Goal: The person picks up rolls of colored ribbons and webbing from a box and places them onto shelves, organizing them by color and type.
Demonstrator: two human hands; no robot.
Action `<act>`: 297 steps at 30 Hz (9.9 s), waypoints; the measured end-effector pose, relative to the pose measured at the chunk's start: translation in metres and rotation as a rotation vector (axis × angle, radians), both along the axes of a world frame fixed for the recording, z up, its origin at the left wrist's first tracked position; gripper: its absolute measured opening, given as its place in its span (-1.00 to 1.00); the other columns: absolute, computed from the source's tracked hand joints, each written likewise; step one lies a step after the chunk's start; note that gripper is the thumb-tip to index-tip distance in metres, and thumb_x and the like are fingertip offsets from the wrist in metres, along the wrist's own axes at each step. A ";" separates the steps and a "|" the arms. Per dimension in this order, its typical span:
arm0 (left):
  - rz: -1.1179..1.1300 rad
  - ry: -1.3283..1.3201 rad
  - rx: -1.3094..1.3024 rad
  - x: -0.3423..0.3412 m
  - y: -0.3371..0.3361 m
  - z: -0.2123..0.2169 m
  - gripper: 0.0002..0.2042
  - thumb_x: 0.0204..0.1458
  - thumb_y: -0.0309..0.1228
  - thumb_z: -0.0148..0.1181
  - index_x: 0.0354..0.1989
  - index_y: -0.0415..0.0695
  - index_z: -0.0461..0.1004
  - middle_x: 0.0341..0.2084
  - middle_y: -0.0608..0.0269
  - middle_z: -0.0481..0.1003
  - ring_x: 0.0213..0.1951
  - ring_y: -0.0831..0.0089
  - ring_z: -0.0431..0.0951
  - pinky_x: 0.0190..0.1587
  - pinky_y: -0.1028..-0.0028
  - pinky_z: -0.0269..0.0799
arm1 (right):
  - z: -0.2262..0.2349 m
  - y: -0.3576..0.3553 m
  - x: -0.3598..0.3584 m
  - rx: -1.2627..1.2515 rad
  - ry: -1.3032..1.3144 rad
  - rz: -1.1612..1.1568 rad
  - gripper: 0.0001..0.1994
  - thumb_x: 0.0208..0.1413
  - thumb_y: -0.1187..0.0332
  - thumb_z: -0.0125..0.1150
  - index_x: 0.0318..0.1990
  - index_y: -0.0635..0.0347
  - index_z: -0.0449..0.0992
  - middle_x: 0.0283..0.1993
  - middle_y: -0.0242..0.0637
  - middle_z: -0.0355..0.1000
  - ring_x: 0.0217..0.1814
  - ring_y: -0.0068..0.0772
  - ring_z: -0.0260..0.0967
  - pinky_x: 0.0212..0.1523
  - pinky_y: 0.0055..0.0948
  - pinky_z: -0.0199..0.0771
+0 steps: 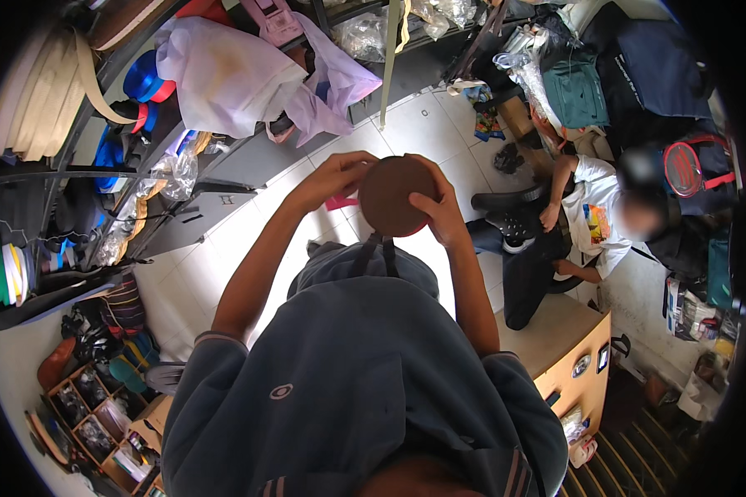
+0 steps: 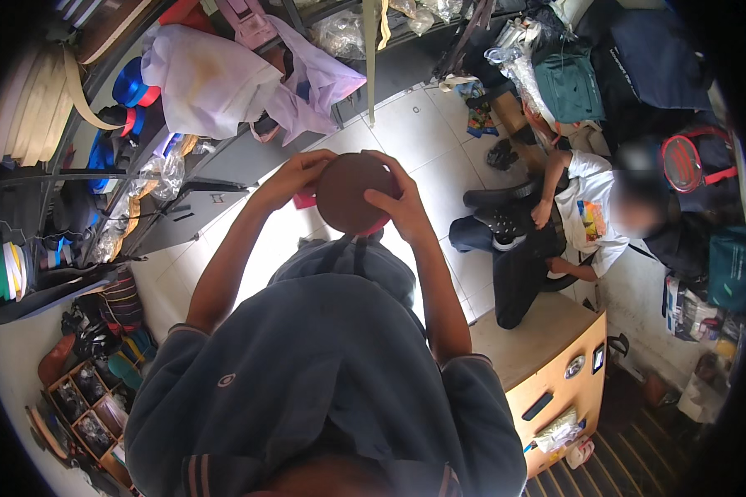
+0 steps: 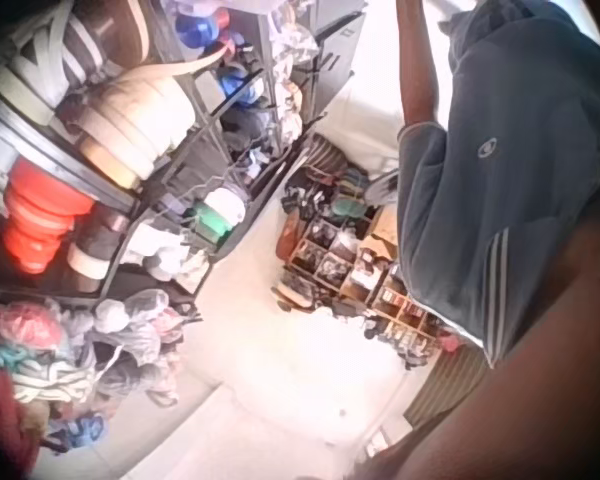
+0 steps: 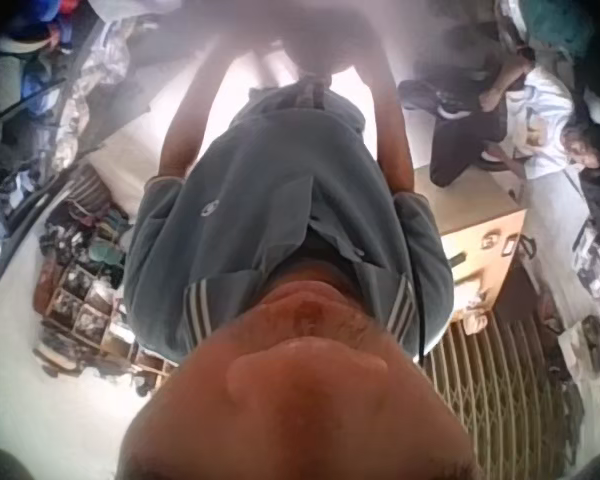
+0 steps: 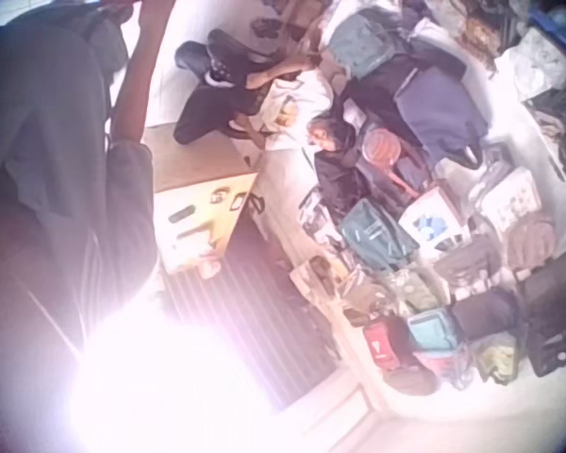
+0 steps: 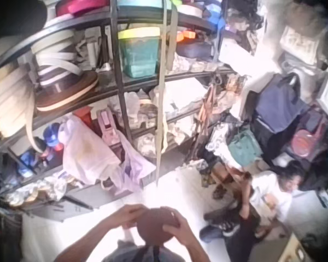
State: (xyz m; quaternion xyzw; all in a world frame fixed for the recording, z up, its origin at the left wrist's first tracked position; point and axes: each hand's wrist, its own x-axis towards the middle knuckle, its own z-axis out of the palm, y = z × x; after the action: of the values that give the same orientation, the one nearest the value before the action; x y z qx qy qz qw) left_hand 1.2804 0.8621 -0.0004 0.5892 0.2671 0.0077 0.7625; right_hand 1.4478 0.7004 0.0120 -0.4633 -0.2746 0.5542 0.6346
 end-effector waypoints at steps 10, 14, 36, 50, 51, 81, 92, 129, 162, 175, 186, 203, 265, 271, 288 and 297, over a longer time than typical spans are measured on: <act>0.200 0.041 0.041 0.000 -0.023 0.028 -0.75 0.16 -0.38 0.02 -0.07 -0.23 0.48 -0.64 0.47 0.31 -0.59 0.73 0.20 -0.53 0.65 0.14 | -0.011 0.010 0.015 0.041 0.066 -0.026 -0.37 -0.03 0.37 0.26 0.23 0.27 0.21 0.14 -0.15 0.29 0.22 -0.32 0.20 0.22 -0.36 0.18; 0.301 0.044 -0.031 -0.001 -0.028 0.033 -0.75 0.17 -0.38 0.01 -0.07 -0.22 0.48 -0.63 0.46 0.31 -0.59 0.71 0.21 -0.52 0.64 0.16 | -0.017 0.013 0.014 0.041 0.087 -0.028 -0.36 -0.03 0.37 0.25 0.24 0.31 0.19 0.16 -0.14 0.27 0.23 -0.31 0.18 0.23 -0.36 0.16; 0.917 -0.129 0.449 0.037 -0.101 0.022 -0.57 0.13 -0.47 0.06 0.17 -0.26 0.16 -0.08 0.13 0.31 -0.26 0.51 0.45 -0.37 0.56 0.43 | -0.002 0.052 -0.030 0.149 0.087 -0.548 -0.45 0.16 0.36 0.12 0.26 0.13 0.04 0.21 -0.17 0.14 0.23 -0.28 0.14 0.23 -0.30 0.18; 0.960 -0.190 0.479 0.001 -0.072 0.045 -0.62 0.22 -0.40 -0.28 0.15 -0.27 0.27 0.02 0.08 0.39 0.07 0.37 0.36 0.15 0.43 0.20 | 0.019 0.041 -0.016 -0.121 0.007 -0.017 -0.31 -0.14 0.49 0.39 0.08 0.12 0.02 0.02 -0.05 0.23 0.10 -0.27 0.23 0.04 -0.33 0.35; 0.965 -0.147 0.476 -0.004 -0.077 0.039 -0.61 0.26 -0.34 -0.30 0.12 -0.29 0.30 -0.01 0.09 0.42 0.03 0.38 0.40 0.13 0.43 0.24 | 0.021 0.033 -0.017 -0.077 -0.136 0.034 -0.22 -0.17 0.49 0.41 0.17 0.13 -0.01 0.05 -0.02 0.23 0.13 -0.21 0.23 0.04 -0.34 0.37; 1.018 -0.203 0.408 0.009 -0.002 0.036 -0.65 0.21 -0.36 -0.24 0.02 -0.31 0.35 -0.17 0.06 0.47 -0.09 0.35 0.43 0.03 0.41 0.29 | 0.039 0.091 0.030 -0.196 -0.296 -0.003 -0.62 0.07 0.28 0.27 -0.07 0.40 0.40 -0.29 -0.24 0.46 -0.34 -0.50 0.39 -0.40 -0.53 0.40; 0.862 -0.242 0.404 0.023 0.058 0.043 -0.65 0.14 -0.39 -0.18 0.01 -0.30 0.38 -0.15 0.05 0.45 -0.06 0.34 0.40 0.06 0.41 0.23 | 0.229 0.153 0.184 0.098 -0.300 -0.377 -0.44 -0.02 0.00 0.29 -0.01 0.29 0.44 -0.16 -0.27 0.49 -0.18 -0.45 0.44 -0.13 -0.36 0.44; 0.903 -0.116 0.355 0.245 0.080 0.087 -0.65 0.12 -0.40 -0.19 -0.03 -0.32 0.41 -0.15 0.06 0.49 -0.05 0.34 0.43 0.09 0.44 0.23 | 0.519 0.474 0.444 0.229 -1.460 -1.108 -0.47 0.15 -0.01 -0.15 -0.11 0.34 0.49 -0.10 0.22 0.43 0.02 0.19 0.36 0.06 -0.04 0.33; 0.364 -0.264 0.826 0.270 0.136 0.202 -0.70 0.12 -0.48 -0.08 0.02 -0.22 0.39 -0.10 0.03 0.47 -0.04 0.30 0.49 0.03 0.46 0.32 | 0.193 0.221 0.296 0.177 -0.788 0.358 -0.38 -0.15 0.29 0.43 0.11 0.22 0.33 -0.03 -0.07 0.44 -0.05 -0.23 0.44 -0.03 -0.33 0.44; 0.539 -0.358 0.610 0.288 0.163 0.224 -0.87 0.04 -0.54 0.15 -0.23 -0.28 0.49 -0.47 0.32 0.48 -0.36 0.67 0.43 -0.34 0.62 0.31 | 0.185 0.210 0.323 0.251 -0.660 0.077 -0.47 -0.20 0.48 0.45 -0.05 0.20 0.28 -0.14 -0.31 0.36 -0.09 -0.53 0.34 -0.07 -0.51 0.37; 0.219 -0.308 0.783 0.262 0.157 0.184 -0.63 -0.20 -0.53 0.34 -0.15 -0.30 0.47 -0.39 0.21 0.45 -0.34 0.47 0.45 -0.23 0.48 0.36 | 0.162 0.224 0.318 0.467 -0.397 0.198 -0.55 0.02 0.33 0.21 0.06 0.21 0.25 -0.26 -0.33 0.32 -0.21 -0.55 0.28 -0.18 -0.55 0.29; 0.349 -0.275 0.464 0.245 0.136 0.149 -0.45 -0.20 -0.56 0.40 0.05 -0.24 0.35 -0.22 0.21 0.49 -0.16 0.50 0.50 -0.08 0.52 0.42 | 0.126 0.220 0.291 0.549 -0.065 0.069 -0.42 -0.21 0.70 0.31 0.05 0.27 0.28 0.02 -0.28 0.29 0.10 -0.44 0.27 0.11 -0.46 0.30; 0.679 -0.396 0.529 0.253 0.133 0.151 -0.67 0.12 -0.44 0.09 0.03 -0.24 0.26 -0.16 0.23 0.41 -0.09 0.55 0.39 -0.02 0.54 0.30 | 0.077 0.212 0.240 0.090 -0.056 0.395 -0.70 0.04 0.47 0.21 -0.04 0.24 0.39 -0.29 -0.35 0.46 -0.28 -0.45 0.44 -0.28 -0.38 0.41; 0.907 -0.312 0.575 0.228 0.131 0.148 -0.62 0.07 -0.45 0.12 0.08 -0.26 0.33 -0.13 0.13 0.48 -0.09 0.43 0.49 -0.02 0.47 0.39 | 0.123 0.209 0.264 0.498 -1.336 -0.018 -0.74 -0.17 0.49 0.29 -0.23 0.12 0.53 -0.37 -0.29 0.47 -0.37 -0.27 0.41 -0.33 -0.38 0.40; 0.512 -0.201 0.545 0.253 0.120 0.128 -0.45 -0.06 -0.51 0.27 0.15 -0.21 0.24 -0.30 0.12 0.53 -0.22 0.46 0.54 -0.09 0.47 0.43 | 0.155 0.248 0.269 0.183 -1.221 -0.172 -0.58 -0.09 0.46 0.27 0.00 0.13 0.39 -0.24 -0.14 0.37 -0.20 -0.18 0.37 -0.17 -0.29 0.34; 0.283 -0.248 0.327 0.256 0.122 0.114 -0.30 -0.12 -0.60 0.29 0.23 -0.12 0.07 -0.34 0.13 0.53 -0.24 0.47 0.54 -0.14 0.45 0.46 | 0.130 0.249 0.273 0.205 -1.002 0.289 -0.49 -0.05 0.54 0.15 0.13 0.17 0.26 -0.33 -0.09 0.49 -0.39 -0.17 0.47 -0.26 -0.35 0.42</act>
State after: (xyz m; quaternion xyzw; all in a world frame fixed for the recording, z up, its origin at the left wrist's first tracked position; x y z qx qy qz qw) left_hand 1.5360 0.9844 0.1134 0.6559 0.2467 0.2298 0.6754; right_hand 1.7208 0.9491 0.1419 -0.5643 -0.6580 0.3169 0.3849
